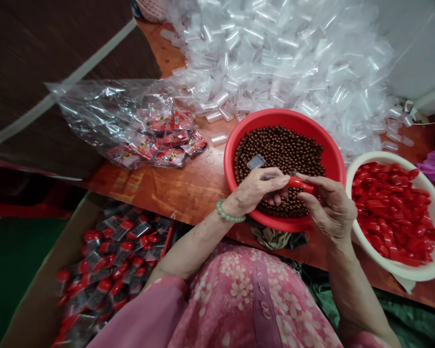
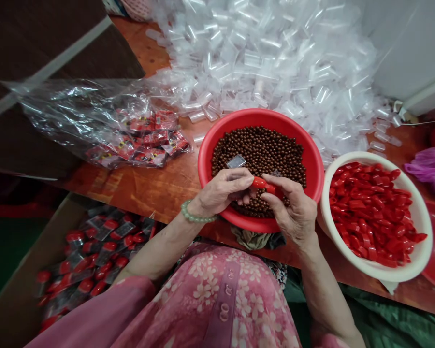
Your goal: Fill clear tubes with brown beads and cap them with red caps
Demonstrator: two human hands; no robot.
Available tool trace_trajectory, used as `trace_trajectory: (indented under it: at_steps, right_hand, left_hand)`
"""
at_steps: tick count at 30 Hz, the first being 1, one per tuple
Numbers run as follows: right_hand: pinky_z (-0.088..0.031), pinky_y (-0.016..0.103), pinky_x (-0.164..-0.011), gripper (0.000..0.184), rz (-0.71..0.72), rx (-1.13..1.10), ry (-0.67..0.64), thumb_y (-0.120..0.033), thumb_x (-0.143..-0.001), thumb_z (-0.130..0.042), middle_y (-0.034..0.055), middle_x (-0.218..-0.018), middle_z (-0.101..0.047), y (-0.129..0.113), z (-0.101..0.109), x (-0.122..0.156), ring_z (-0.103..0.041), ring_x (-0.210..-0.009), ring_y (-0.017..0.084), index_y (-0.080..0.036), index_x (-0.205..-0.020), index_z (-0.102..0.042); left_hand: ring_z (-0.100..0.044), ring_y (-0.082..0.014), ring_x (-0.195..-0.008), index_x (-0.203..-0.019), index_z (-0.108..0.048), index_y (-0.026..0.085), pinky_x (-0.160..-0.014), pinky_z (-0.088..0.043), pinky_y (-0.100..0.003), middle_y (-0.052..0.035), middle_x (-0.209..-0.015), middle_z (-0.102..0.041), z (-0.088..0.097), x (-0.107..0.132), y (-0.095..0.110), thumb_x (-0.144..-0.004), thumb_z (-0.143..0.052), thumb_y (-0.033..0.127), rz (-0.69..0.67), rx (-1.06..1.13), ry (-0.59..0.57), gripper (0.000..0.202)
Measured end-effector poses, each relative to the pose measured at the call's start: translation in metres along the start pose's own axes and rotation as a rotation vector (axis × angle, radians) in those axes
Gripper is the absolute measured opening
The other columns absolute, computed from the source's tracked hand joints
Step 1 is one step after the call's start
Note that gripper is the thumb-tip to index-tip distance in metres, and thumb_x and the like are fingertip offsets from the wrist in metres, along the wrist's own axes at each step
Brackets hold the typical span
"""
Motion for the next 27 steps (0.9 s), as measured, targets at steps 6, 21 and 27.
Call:
trace_trajectory:
  at_steps: [6,21,27]
  right_hand:
    - [-0.065,0.035,-0.094,0.033,-0.109,-0.311,0.173,-0.03,-0.092,-0.077,0.0032,-0.118,-0.08,-0.002,-0.027,0.0,-0.078,-0.109,0.019,-0.03,-0.124,-0.066]
    - [-0.056,0.024,-0.072,0.017,0.083,0.118,-0.432,-0.026,-0.091,-0.078,-0.0007,-0.091,-0.075,-0.029,0.006,-0.034,-0.069,-0.078,0.013,-0.026,-0.108,-0.073]
    - [-0.056,0.021,-0.075,0.014,0.133,0.221,-0.483,-0.01,-0.096,-0.064,0.001,-0.093,-0.071,-0.04,-0.002,-0.022,-0.069,-0.083,0.012,-0.022,-0.105,-0.065]
  left_hand:
    - [-0.057,-0.0056,-0.054,-0.084,-0.062,0.015,-0.049,-0.043,-0.018,0.0012,-0.072,-0.063,-0.007,0.001,-0.002,-0.076,-0.074,0.072,0.019,-0.066,-0.114,0.059]
    - [-0.057,-0.0095,-0.059,-0.077,-0.066,0.013,-0.057,-0.044,-0.022,-0.0004,-0.065,-0.063,-0.011,0.004,0.0,-0.074,-0.074,0.075,0.074,-0.215,-0.214,0.062]
    - [-0.057,-0.0106,-0.063,-0.081,-0.07,0.011,-0.06,-0.043,-0.023,-0.0019,-0.069,-0.065,-0.009,0.003,-0.008,-0.076,-0.074,0.072,0.081,-0.274,-0.204,0.061]
Point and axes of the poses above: each hand's wrist, its own x-axis away from the middle knuckle, its own z-axis out of the back of the hand, y = z × x, the point moved 5 cm from there along -x, towards the middle knuckle
